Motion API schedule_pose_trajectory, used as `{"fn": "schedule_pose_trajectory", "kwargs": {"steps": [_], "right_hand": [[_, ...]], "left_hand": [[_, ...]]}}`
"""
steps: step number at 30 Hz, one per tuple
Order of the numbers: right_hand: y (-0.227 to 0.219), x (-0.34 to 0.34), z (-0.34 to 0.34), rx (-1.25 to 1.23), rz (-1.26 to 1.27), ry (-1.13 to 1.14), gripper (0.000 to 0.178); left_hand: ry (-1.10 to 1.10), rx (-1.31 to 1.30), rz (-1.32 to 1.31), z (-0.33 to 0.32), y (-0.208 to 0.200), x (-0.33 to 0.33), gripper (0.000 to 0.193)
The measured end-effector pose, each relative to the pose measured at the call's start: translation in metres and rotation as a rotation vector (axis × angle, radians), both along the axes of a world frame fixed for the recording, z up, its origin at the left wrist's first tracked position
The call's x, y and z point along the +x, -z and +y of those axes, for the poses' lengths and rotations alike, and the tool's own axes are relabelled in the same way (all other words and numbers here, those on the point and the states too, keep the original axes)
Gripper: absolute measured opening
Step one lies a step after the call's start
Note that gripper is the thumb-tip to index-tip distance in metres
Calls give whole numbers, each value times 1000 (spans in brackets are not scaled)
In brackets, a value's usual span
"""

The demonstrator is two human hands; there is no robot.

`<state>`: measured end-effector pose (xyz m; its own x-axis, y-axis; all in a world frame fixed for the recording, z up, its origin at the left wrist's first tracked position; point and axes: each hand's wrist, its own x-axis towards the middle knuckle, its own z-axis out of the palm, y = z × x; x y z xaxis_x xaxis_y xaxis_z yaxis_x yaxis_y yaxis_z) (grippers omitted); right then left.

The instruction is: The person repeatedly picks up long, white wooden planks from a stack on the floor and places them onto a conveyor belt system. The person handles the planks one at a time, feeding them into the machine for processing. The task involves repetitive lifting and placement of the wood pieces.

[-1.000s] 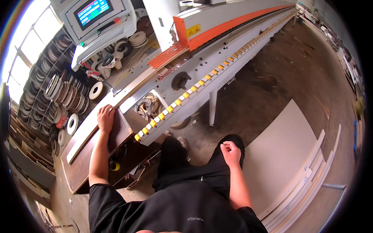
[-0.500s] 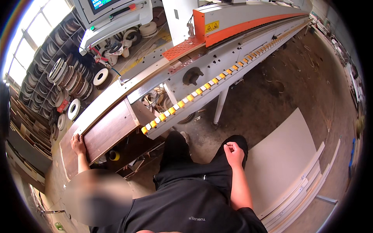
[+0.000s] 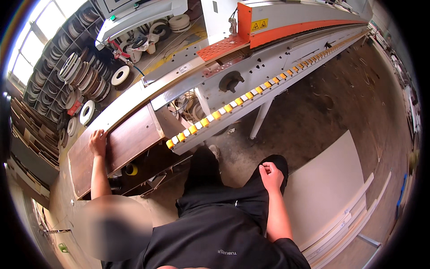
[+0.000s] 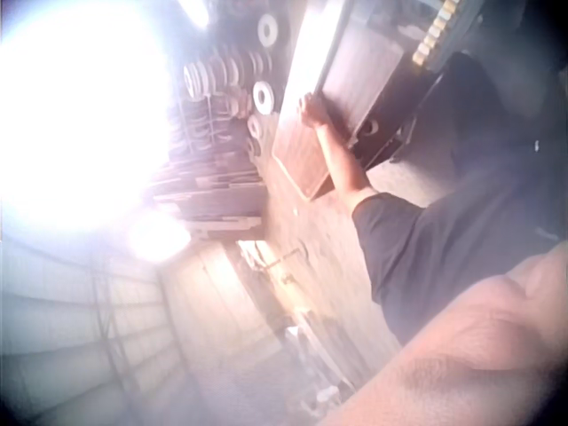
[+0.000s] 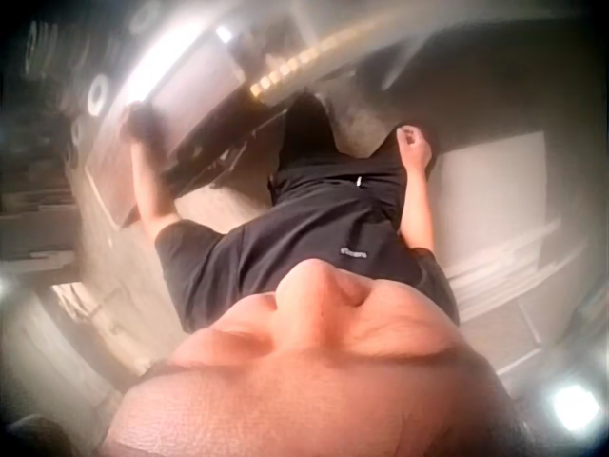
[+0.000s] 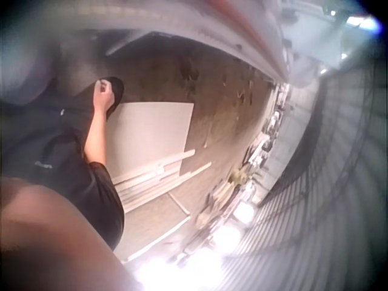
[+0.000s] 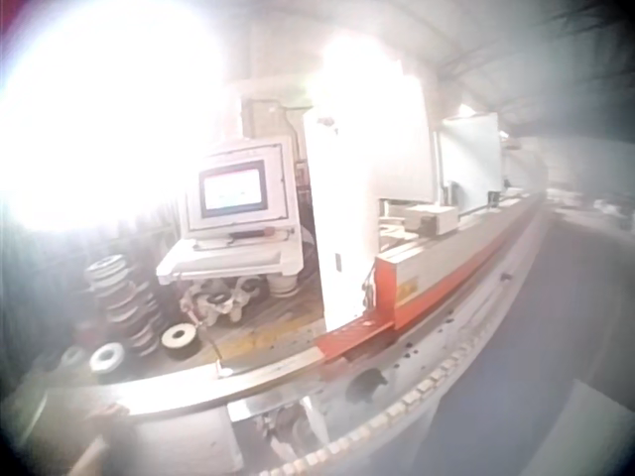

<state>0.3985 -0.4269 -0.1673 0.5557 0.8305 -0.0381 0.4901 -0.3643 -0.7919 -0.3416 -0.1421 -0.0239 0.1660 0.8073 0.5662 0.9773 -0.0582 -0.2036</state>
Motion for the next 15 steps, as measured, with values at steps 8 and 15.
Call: {"fn": "schedule_pose_trajectory", "kwargs": {"steps": [8, 15], "right_hand": [[-5, -1, -2, 12, 1, 9, 21], [-7, -2, -2, 17, 10, 15, 21]], "left_hand": [[14, -4, -121, 23, -4, 76, 16], [106, -1, -64, 51, -5, 132, 16]]}}
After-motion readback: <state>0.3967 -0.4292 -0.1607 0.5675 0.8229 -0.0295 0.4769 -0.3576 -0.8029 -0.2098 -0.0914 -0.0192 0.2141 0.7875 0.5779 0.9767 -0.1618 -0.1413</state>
